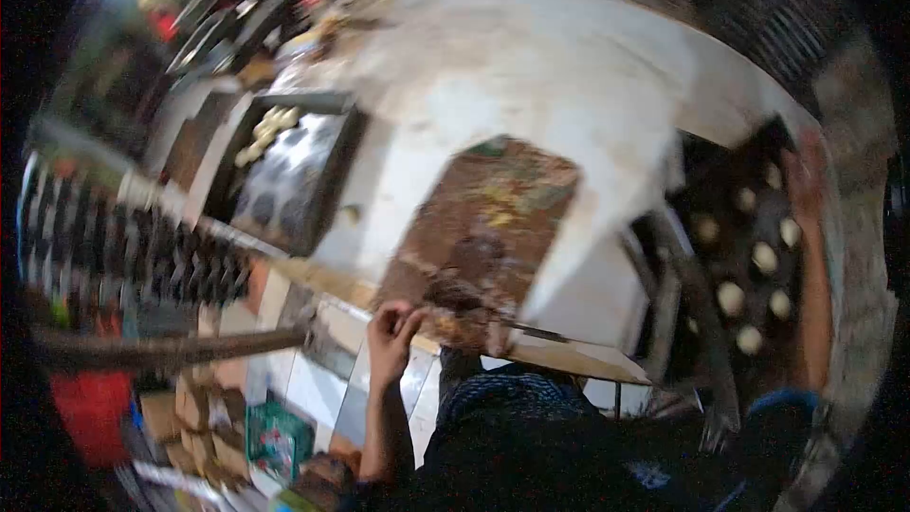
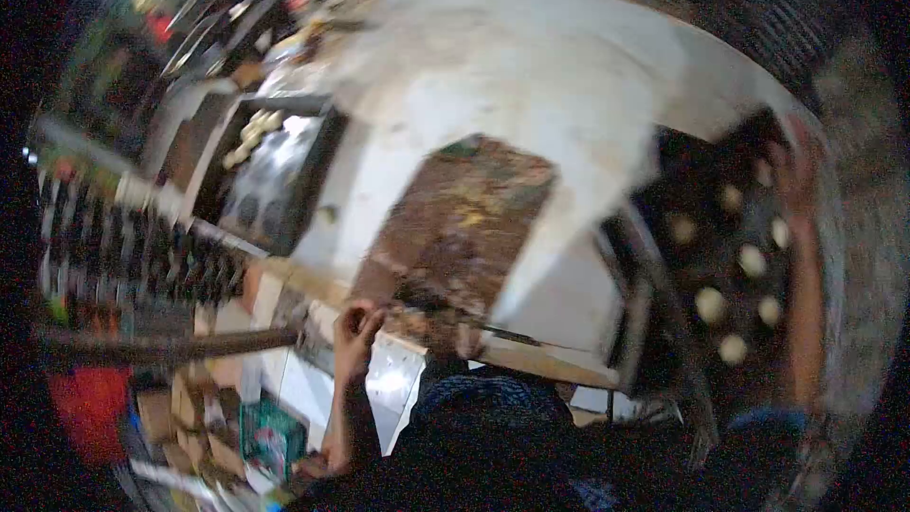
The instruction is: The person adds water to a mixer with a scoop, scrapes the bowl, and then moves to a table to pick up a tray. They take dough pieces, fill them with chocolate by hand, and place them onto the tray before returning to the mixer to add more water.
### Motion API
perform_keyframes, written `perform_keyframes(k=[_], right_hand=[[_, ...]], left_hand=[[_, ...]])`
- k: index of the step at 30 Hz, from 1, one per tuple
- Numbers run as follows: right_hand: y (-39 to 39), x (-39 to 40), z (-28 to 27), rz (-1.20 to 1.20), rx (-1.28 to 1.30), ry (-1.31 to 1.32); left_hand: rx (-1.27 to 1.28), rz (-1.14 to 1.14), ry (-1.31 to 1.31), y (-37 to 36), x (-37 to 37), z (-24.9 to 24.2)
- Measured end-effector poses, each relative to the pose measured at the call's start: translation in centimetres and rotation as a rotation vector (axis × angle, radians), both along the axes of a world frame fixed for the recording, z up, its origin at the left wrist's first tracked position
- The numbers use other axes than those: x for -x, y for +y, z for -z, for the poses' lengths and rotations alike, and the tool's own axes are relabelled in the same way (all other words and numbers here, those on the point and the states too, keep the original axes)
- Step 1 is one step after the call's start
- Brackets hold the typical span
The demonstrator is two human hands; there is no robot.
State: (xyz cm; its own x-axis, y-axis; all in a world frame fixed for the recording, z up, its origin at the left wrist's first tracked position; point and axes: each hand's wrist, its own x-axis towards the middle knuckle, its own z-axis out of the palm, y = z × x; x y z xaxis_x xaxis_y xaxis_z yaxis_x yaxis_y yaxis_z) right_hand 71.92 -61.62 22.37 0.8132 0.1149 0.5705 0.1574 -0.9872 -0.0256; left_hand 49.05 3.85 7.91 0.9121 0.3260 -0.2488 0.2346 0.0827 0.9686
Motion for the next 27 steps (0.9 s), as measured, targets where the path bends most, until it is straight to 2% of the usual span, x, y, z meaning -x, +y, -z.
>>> perform_keyframes(k=[1,2,3,4,5,6,7,8,9,11,13,14,15,16,17,18,19,21,22,23,24,25,26,27], right_hand=[[1.5,1.6,-4.1,-0.022,0.020,0.065],[4.2,4.0,-4.7,-0.165,-0.030,-0.041],[9.2,6.5,-6.4,0.029,0.116,-0.104],[11.6,9.1,-7.2,-0.002,0.170,-0.071],[13.4,11.4,-7.9,0.030,0.334,-0.050],[15.3,13.3,-7.4,0.078,0.287,-0.057],[18.3,15.3,-7.5,0.109,0.337,-0.017],[21.1,17.4,-7.9,0.142,0.385,0.030],[22.9,19.0,-8.4,0.149,0.376,0.072],[24.0,22.8,-9.2,0.173,0.367,0.135],[22.7,27.2,-9.8,0.204,0.370,0.146],[21.8,29.3,-10.1,0.305,0.264,0.168],[20.7,31.3,-9.8,0.402,0.152,0.185],[18.3,33.6,-8.8,0.417,0.147,0.171],[15.2,36.1,-7.6,0.481,-0.008,0.122],[13.5,37.6,-6.8,0.540,-0.162,0.076],[14.6,37.3,-6.4,0.544,-0.161,0.076],[22.7,33.7,-6.6,0.363,0.009,-0.023],[28.1,31.3,-7.6,0.283,-0.056,0.043],[30.3,30.5,-6.6,0.269,-0.105,0.065],[32.4,29.7,-4.7,0.259,-0.159,0.086],[35.6,27.5,-2.8,0.179,-0.328,0.050],[39.4,25.3,-3.2,0.056,-0.363,0.159],[40.6,23.5,-1.0,-0.122,-0.483,0.200]], left_hand=[[-0.008,-0.052,-0.055,1.6,-1.1,-0.2],[-0.090,-0.038,-0.106,5.0,-2.2,0.8],[-0.115,-0.070,-0.172,8.5,-3.8,1.8],[-0.201,-0.133,-0.252,11.6,-6.3,0.9],[-0.275,-0.119,-0.352,16.2,-9.5,2.2],[-0.336,-0.184,-0.433,18.7,-13.0,1.0],[-0.700,-0.237,-0.255,24.1,-16.3,3.1],[-0.760,-0.285,-0.309,27.7,-19.5,3.1],[-0.170,-0.427,-0.072,31.5,-23.0,4.0],[0.091,-0.643,0.171,40.1,-29.6,6.4],[0.003,-0.730,0.186,44.6,-31.9,7.3],[-0.071,-0.834,0.221,49.6,-35.9,13.5],[-0.240,-0.759,0.223,51.9,-36.6,14.3],[-0.570,-0.689,0.324,50.5,-36.7,12.5],[-0.903,-0.608,0.426,49.1,-36.5,10.6],[-0.881,-0.539,0.523,49.9,-37.5,11.0],[-0.881,-0.535,0.521,49.2,-37.1,9.8],[-0.627,-0.451,0.321,45.5,-35.3,6.3],[-0.755,-0.624,0.160,44.1,-35.6,7.3],[-0.988,-0.562,-0.009,42.0,-33.9,6.3],[-1.054,-0.491,-0.167,37.9,-31.0,4.0],[-0.802,-0.410,-0.366,33.0,-28.0,1.4],[-0.583,-0.276,-0.486,29.5,-25.3,1.5],[-0.257,-0.117,-0.547,23.9,-22.2,-0.6]])
